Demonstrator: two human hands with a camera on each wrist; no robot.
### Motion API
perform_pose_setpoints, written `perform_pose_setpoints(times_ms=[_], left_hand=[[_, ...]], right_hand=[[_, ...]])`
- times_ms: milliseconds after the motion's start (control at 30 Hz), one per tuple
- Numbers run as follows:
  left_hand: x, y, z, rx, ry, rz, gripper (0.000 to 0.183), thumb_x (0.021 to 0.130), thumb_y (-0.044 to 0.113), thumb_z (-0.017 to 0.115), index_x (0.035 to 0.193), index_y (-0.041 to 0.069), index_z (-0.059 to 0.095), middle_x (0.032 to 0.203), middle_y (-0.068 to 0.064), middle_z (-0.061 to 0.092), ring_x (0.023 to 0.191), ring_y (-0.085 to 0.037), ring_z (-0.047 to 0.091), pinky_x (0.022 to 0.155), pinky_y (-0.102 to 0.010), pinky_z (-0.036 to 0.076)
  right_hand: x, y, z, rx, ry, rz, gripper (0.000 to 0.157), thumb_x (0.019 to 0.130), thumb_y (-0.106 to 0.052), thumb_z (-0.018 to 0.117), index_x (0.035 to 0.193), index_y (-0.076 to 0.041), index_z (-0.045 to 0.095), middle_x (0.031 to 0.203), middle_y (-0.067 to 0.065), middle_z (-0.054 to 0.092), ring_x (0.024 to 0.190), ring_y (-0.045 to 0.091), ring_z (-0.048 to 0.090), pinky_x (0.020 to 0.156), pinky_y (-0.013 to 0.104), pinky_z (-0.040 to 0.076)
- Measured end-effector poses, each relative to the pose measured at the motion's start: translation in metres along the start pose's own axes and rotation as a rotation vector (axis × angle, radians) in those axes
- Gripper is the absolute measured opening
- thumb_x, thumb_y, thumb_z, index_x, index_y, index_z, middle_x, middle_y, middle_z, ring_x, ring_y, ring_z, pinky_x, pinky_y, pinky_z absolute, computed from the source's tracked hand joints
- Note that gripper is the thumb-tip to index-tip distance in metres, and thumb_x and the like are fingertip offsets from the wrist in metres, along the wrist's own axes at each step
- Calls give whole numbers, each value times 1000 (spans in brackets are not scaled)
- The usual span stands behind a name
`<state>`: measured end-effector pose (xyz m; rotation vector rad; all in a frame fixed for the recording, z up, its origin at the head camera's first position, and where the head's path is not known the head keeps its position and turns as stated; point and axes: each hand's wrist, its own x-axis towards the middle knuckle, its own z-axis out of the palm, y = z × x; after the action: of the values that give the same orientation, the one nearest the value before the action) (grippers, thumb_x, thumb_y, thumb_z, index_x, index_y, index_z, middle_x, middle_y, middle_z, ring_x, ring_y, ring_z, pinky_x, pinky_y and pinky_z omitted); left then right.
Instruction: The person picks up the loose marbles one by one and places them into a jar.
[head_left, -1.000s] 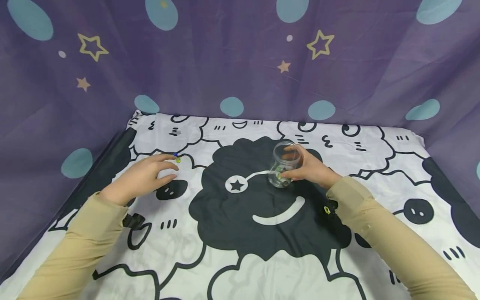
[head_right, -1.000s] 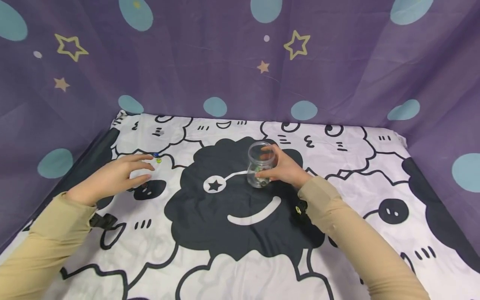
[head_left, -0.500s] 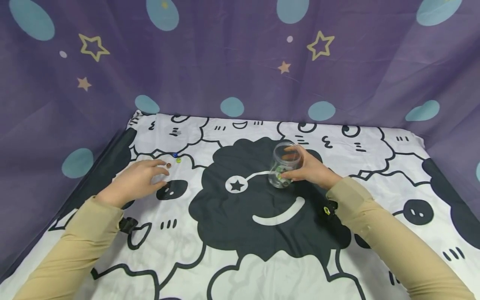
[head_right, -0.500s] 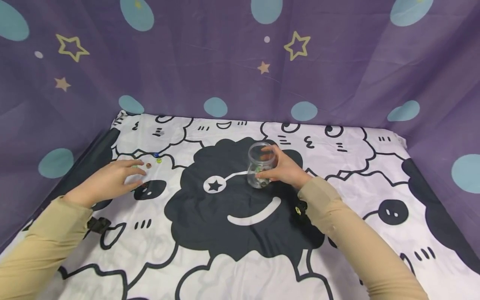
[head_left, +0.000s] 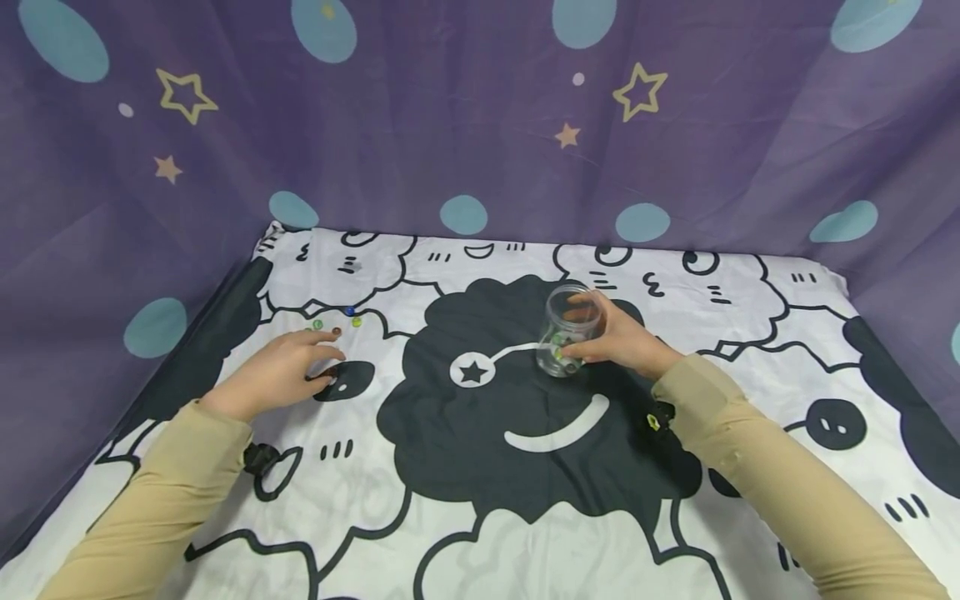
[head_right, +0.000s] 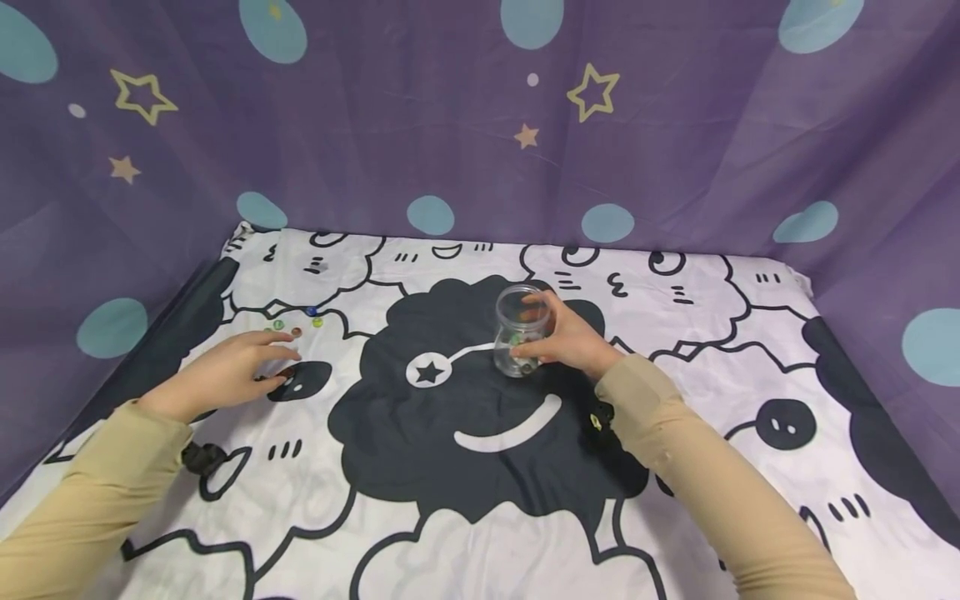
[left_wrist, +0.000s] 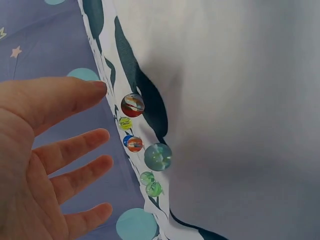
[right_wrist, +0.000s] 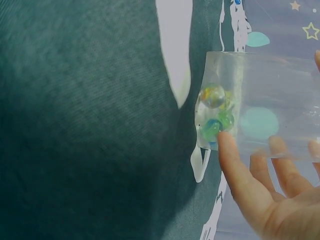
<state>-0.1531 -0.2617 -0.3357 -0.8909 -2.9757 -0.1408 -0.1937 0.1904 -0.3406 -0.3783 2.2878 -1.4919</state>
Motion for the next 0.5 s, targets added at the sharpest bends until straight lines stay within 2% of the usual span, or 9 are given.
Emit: perform_pose_setpoints(times_ms=[367, 500], left_hand=[[1, -2, 4, 33, 1, 24, 21, 73, 3, 77, 94, 5, 73, 122, -27, 60, 107, -42, 59, 88, -54, 49], [2, -1, 5, 42, -2, 25, 21, 71, 2, 78, 92, 4, 74, 120, -26, 60, 107, -41, 59, 88, -52, 50]], right_hand=[[0, 0, 0, -9, 0, -10, 80, 79, -12, 77, 143, -13, 29, 141, 15, 43, 86, 19, 62, 78, 44, 57], [0, 1, 0, -6, 1, -13, 80, 79, -12, 77, 143, -13, 29, 142, 15, 43, 90, 19, 62, 79, 45, 57]])
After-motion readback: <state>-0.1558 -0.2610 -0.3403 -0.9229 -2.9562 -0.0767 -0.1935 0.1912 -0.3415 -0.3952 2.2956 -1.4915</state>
